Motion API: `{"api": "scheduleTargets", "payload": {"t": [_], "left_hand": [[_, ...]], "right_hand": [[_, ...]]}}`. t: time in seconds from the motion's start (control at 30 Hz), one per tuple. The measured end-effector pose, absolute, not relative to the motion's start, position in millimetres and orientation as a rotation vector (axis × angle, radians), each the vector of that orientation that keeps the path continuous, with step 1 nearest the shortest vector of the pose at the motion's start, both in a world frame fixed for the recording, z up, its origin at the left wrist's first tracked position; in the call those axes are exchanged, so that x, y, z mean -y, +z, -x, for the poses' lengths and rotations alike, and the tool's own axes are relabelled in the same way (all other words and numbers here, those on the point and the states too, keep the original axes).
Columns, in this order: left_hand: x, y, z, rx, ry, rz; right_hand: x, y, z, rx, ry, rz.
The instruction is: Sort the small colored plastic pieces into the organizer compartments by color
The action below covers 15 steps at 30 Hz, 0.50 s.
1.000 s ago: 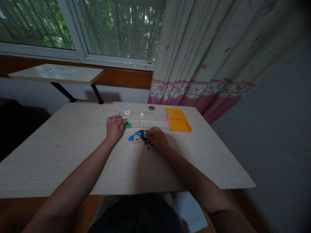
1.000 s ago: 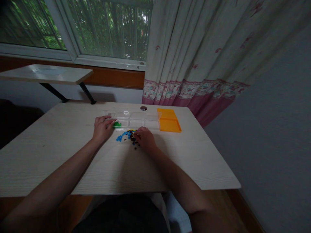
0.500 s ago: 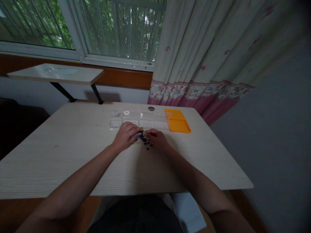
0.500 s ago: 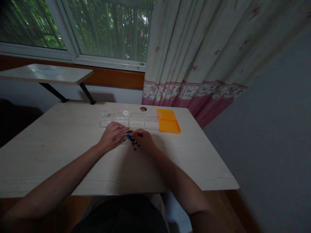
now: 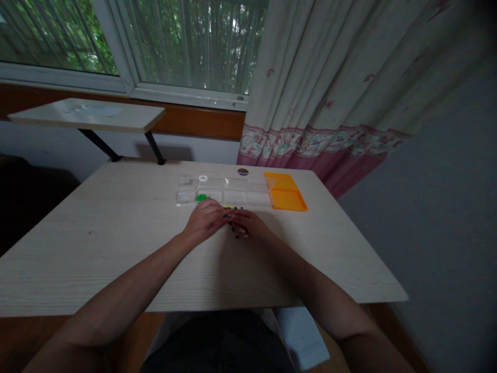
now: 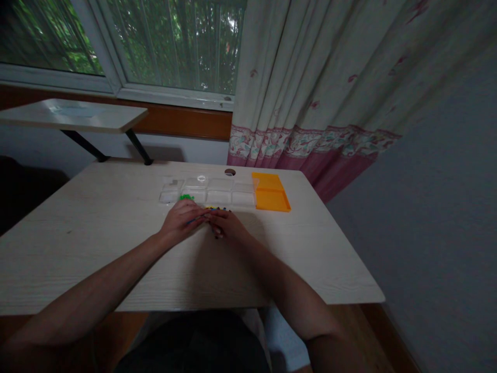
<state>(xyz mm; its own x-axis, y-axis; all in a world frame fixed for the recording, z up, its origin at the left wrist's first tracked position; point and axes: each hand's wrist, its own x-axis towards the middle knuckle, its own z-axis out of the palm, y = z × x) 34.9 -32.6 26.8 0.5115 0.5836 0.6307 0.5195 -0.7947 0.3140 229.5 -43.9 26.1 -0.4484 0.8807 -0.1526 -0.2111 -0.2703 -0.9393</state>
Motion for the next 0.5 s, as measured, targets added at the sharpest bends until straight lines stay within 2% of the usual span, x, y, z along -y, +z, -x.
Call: {"api": "scheduleTargets", "payload": {"t": [0.5], "left_hand": [[25.5,29.3,-25.9,-1.037,1.148,-2.681]], "right_hand": [[43.1,26.0,-230.2,1.209,1.754,0.938]]}}
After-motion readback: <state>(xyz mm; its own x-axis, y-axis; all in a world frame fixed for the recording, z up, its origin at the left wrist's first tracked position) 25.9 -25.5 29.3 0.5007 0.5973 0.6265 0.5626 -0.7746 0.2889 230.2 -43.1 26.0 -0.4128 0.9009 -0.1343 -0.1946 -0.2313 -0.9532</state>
